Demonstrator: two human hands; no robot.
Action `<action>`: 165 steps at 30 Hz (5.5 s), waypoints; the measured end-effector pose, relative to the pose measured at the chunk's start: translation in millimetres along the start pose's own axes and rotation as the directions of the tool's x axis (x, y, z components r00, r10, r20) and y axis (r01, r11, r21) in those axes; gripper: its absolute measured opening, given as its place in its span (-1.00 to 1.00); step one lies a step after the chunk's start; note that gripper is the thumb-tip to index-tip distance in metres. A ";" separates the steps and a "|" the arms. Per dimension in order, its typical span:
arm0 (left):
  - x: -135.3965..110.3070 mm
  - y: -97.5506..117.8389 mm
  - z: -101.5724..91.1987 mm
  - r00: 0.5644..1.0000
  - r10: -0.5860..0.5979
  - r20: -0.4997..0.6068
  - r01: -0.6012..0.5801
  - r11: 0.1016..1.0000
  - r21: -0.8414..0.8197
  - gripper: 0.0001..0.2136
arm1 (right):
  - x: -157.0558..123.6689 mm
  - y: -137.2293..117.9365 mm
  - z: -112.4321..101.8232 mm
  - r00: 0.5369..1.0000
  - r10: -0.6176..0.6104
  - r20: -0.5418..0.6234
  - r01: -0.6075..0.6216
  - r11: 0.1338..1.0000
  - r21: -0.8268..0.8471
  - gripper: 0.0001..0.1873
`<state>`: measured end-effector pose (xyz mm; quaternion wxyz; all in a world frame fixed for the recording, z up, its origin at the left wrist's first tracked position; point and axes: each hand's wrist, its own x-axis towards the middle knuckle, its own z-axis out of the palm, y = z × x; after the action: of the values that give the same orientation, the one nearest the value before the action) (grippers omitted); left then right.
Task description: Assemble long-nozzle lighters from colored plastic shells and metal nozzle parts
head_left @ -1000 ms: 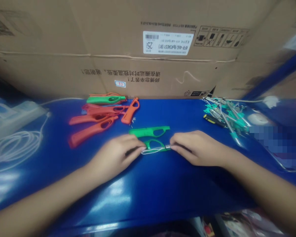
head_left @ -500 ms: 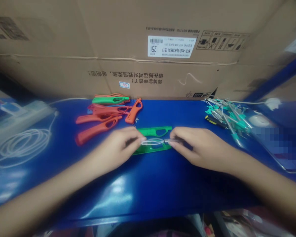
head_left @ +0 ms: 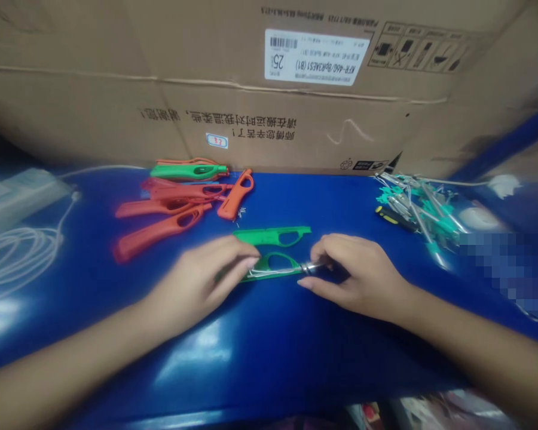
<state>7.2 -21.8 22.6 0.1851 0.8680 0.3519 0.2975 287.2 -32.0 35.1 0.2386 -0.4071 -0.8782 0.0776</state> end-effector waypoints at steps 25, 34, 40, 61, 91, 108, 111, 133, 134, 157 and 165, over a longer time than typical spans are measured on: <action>-4.7 5.2 1.8 0.986 0.160 -0.047 -0.157 0.986 0.059 -0.69 | 1.7 5.8 5.6 0.992 0.105 0.074 -0.103 0.994 -0.030 -0.73; -6.6 2.5 2.5 0.978 0.200 -0.061 -0.195 0.977 0.081 -0.68 | 2.2 2.9 5.2 0.975 0.210 0.067 -0.213 0.976 0.046 -0.72; -5.3 4.7 2.4 0.980 0.159 -0.117 -0.155 0.987 0.039 -0.68 | 1.4 2.7 4.2 0.978 0.189 0.086 -0.197 0.977 0.088 -0.73; 1.1 -10.0 5.1 0.995 0.096 -0.008 -0.096 0.995 0.014 -0.78 | 0.6 12.1 -8.6 0.938 -0.071 0.340 0.075 0.997 0.001 -0.79; -1.1 -7.6 8.0 0.988 0.136 0.070 -0.138 0.990 0.017 -0.75 | -7.0 13.3 -9.6 0.912 -0.229 0.342 0.330 0.903 -0.275 -0.69; -0.4 -8.1 12.0 0.991 0.121 0.049 -0.119 0.992 -0.030 -0.76 | -2.5 10.7 2.3 0.973 0.009 0.229 -0.034 0.994 0.105 -0.84; 0.1 -6.6 14.5 0.993 0.104 0.055 -0.101 0.993 -0.053 -0.75 | -1.9 11.3 1.1 0.959 0.089 0.268 -0.139 0.975 0.172 -0.89; 0.3 -8.3 13.0 0.986 0.150 0.076 -0.152 0.988 0.015 -0.75 | -4.2 1.6 11.8 0.965 -0.088 0.247 0.048 0.985 0.164 -0.85; 0.1 -8.4 13.3 0.986 0.149 0.074 -0.150 0.989 0.009 -0.75 | -4.4 1.7 12.1 0.964 -0.090 0.250 0.051 0.986 0.160 -0.85; -1.4 2.9 17.3 0.991 0.109 -0.078 -0.115 0.990 -0.080 -0.80 | -4.1 2.7 13.6 0.955 -0.071 0.287 0.026 0.987 0.158 -0.87; -2.2 0.8 17.8 0.983 0.174 -0.049 -0.174 0.985 0.020 -0.82 | -3.4 3.4 13.5 0.957 -0.062 0.283 0.014 0.985 0.169 -0.86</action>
<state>17.8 -25.9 8.8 0.1427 0.8889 0.2816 0.3318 284.9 -31.5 20.9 0.1431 -0.3532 -0.9018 0.2037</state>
